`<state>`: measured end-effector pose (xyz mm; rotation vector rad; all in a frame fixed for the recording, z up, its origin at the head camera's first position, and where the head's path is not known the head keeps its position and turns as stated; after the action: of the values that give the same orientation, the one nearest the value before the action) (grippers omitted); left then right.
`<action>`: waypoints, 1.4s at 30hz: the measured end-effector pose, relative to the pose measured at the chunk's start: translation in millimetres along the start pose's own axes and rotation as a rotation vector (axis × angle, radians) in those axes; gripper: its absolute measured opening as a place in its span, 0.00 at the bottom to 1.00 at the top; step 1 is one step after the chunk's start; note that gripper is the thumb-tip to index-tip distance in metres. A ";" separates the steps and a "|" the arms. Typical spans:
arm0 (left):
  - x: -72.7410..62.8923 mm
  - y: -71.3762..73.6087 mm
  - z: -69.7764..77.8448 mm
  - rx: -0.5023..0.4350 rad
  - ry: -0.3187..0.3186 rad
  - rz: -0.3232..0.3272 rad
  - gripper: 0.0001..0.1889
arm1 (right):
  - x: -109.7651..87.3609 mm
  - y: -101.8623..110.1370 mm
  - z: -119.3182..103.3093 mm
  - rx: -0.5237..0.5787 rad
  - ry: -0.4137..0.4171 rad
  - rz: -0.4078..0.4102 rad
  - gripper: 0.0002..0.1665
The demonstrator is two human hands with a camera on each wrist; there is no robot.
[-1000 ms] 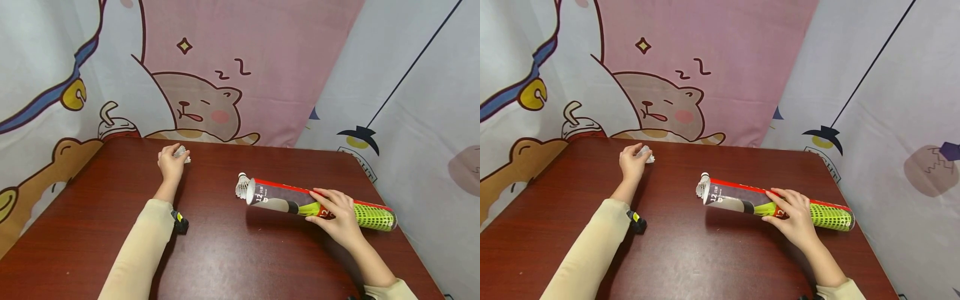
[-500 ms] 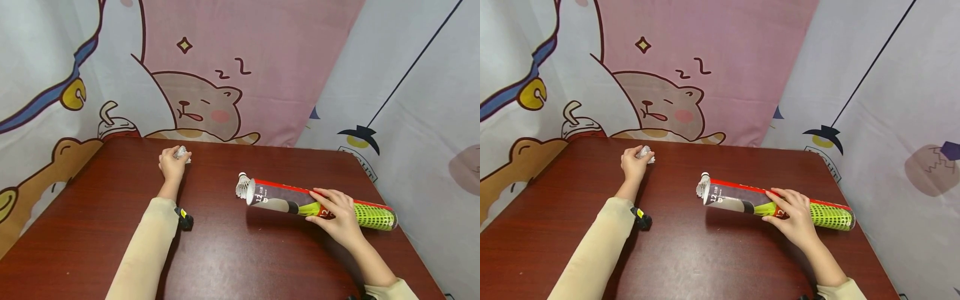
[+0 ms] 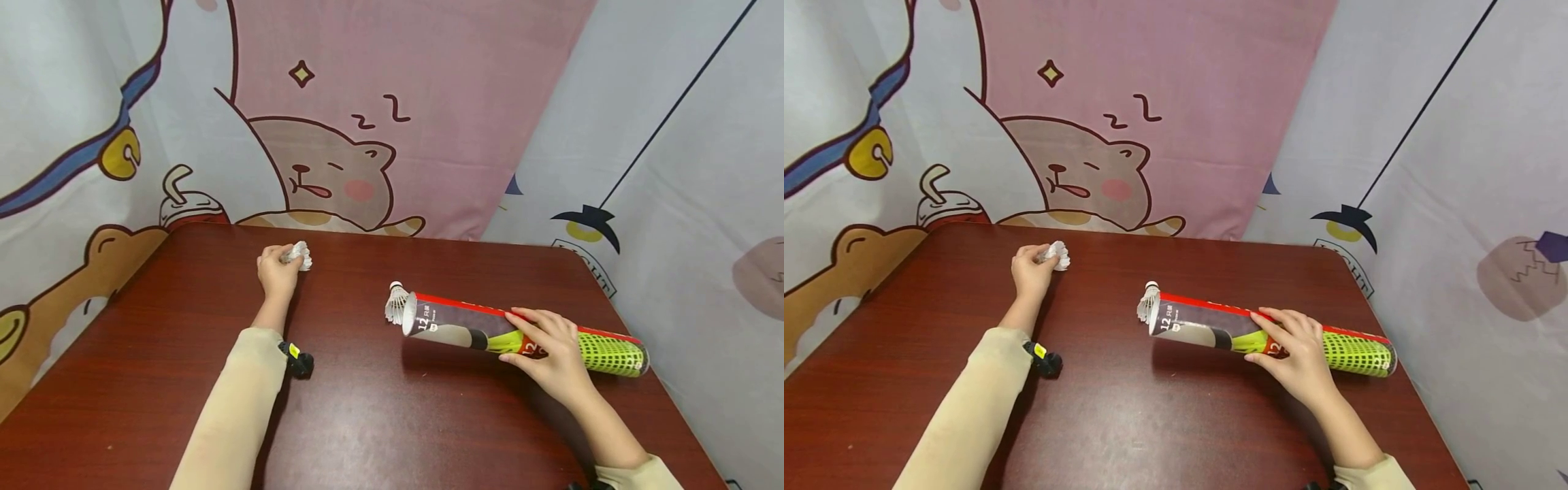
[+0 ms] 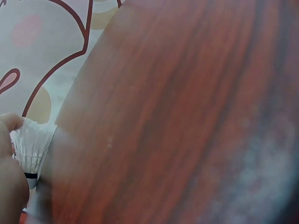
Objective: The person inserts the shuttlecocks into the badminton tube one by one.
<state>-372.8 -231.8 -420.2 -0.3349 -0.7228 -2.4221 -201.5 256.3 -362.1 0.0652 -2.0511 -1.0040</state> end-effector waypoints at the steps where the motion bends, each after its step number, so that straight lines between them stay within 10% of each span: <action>1: -0.2 0.8 0.1 -0.002 -0.008 0.002 0.18 | 0.1 0.3 0.0 0.000 0.003 0.002 0.46; 27: -6.6 25.1 12.4 -0.137 -0.186 0.148 0.06 | -1.2 1.2 0.2 0.004 0.013 0.004 0.43; 42: -12.0 31.7 39.2 -0.161 -0.246 0.125 0.05 | -1.3 0.5 1.3 0.004 0.005 0.003 0.42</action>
<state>-341.5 -225.7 -379.4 -0.7317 -0.5908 -2.3482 -201.4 258.0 -363.1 0.0662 -2.0483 -0.9969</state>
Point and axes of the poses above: each hand's wrist, its own x-axis towards the middle knuckle, its own y-axis out of the back of the hand, z = x × y, the point moved 9 cm from there along x, towards the middle knuckle, and after that the axes turned 4 degrees about x, right-handed, at the moved point
